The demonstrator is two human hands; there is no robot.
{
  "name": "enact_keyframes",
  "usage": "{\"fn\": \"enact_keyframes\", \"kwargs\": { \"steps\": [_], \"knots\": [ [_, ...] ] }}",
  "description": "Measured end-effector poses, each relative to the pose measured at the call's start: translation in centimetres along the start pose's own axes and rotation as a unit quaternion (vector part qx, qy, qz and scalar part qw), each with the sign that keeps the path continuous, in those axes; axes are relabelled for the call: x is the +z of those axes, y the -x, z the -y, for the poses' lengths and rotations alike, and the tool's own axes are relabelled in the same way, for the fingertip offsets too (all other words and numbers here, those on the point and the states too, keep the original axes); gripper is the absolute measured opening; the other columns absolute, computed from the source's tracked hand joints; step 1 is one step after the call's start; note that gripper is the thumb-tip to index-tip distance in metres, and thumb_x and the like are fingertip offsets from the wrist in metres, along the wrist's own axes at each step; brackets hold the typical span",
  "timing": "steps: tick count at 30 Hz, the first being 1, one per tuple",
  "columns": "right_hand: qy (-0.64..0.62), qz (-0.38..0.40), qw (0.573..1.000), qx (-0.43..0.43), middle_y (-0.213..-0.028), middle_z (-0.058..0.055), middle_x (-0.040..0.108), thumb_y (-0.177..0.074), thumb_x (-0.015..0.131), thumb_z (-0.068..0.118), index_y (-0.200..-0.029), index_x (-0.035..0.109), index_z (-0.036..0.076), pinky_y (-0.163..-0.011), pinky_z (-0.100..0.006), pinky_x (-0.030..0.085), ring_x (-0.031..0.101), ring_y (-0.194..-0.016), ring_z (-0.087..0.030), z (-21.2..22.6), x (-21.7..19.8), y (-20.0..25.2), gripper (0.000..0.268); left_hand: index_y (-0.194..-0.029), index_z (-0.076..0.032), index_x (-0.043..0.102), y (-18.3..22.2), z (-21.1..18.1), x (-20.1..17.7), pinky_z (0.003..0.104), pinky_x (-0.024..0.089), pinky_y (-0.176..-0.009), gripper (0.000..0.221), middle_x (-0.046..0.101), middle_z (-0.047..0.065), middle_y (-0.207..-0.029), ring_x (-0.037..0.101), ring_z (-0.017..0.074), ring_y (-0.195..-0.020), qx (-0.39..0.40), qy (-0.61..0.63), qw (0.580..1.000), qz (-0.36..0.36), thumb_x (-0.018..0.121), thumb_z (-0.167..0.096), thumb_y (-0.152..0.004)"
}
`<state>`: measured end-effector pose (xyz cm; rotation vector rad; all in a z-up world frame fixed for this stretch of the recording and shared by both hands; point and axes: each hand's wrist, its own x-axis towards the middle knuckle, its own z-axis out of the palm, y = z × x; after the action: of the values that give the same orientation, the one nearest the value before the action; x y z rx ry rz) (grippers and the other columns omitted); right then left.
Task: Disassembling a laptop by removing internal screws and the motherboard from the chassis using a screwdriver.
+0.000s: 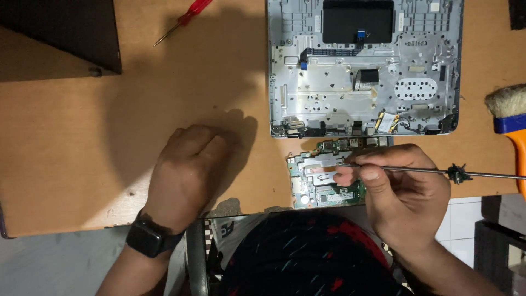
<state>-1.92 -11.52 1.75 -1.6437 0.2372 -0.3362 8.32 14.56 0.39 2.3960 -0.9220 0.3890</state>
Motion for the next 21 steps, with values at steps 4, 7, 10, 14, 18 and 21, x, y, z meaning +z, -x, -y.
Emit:
{"fn": "enact_keyframes", "kwargs": {
  "steps": [4, 7, 10, 14, 18, 21],
  "knots": [
    [-0.025, 0.003, 1.0, 0.004, -0.099, -0.021, 0.069, -0.099, 0.064, 0.003, -0.104, 0.06, -0.004, -0.074, -0.037, 0.071, 0.078, -0.076, -0.03, -0.9, -0.5, 0.4, 0.01, -0.079, -0.004, 0.057, -0.1, -0.4, -0.7, 0.042, 0.047, -0.066, 0.026, 0.058, 0.012, -0.079, 0.054, 0.0309, -0.068, -0.048, 0.02, 0.999, 0.015, 0.073, -0.008, -0.099],
    [-0.013, 0.01, 1.0, 0.01, -0.096, -0.016, 0.069, -0.099, 0.066, 0.005, -0.104, 0.062, -0.003, -0.07, -0.033, 0.07, 0.079, -0.076, -0.026, -1.1, -0.7, 0.4, 0.01, -0.104, -0.007, 0.078, -0.3, -1.1, -1.5, 0.035, 0.052, -0.098, 0.015, 0.077, 0.01, -0.11, 0.071, 0.0239, -0.115, -0.131, 0.138, 0.981, 0.036, 0.064, -0.01, -0.097],
    [0.005, 0.013, 1.0, 0.011, -0.094, -0.014, 0.068, -0.099, 0.066, 0.008, -0.101, 0.062, -0.001, -0.07, -0.031, 0.069, 0.078, -0.074, -0.023, -1.0, -0.8, 0.2, 0.01, -0.084, -0.003, 0.069, 0.4, -1.1, -1.5, 0.031, 0.041, -0.058, 0.008, 0.062, 0.008, -0.076, 0.051, 0.0176, -0.061, -0.19, 0.126, 0.974, 0.009, 0.069, -0.004, -0.092],
    [0.023, 0.029, 0.999, 0.016, -0.091, -0.014, 0.068, -0.099, 0.065, 0.006, -0.101, 0.061, -0.002, -0.067, -0.029, 0.066, 0.078, -0.074, -0.022, -1.0, -0.7, 0.1, 0.009, -0.094, -0.003, 0.074, 0.6, -0.8, -1.4, 0.029, 0.048, -0.063, 0.006, 0.072, 0.01, -0.092, 0.066, 0.0187, -0.075, -0.182, 0.14, 0.973, 0.006, 0.069, 0.0, -0.095],
    [0.013, 0.064, 0.998, -0.006, -0.085, -0.016, 0.069, -0.1, 0.063, 0.004, -0.101, 0.06, 0.0, -0.068, -0.028, 0.067, 0.077, -0.075, -0.02, -0.9, -0.6, -0.2, 0.005, -0.101, -0.007, 0.077, 1.9, 0.4, -0.9, 0.034, 0.057, -0.08, 0.021, 0.074, 0.009, -0.11, 0.071, 0.026, -0.097, -0.144, 0.094, 0.984, 0.043, 0.067, 0.008, -0.09],
    [0.02, 0.061, 0.998, -0.002, -0.084, -0.014, 0.07, -0.1, 0.063, 0.007, -0.101, 0.059, 0.002, -0.069, -0.028, 0.065, 0.077, -0.075, -0.019, -1.0, -0.6, -0.2, 0.007, -0.111, -0.003, 0.075, 1.3, 0.1, -1.1, 0.039, 0.055, -0.082, 0.022, 0.072, 0.012, -0.113, 0.068, 0.0308, -0.098, -0.12, 0.059, 0.989, 0.06, 0.065, 0.005, -0.094]
  ]
}}
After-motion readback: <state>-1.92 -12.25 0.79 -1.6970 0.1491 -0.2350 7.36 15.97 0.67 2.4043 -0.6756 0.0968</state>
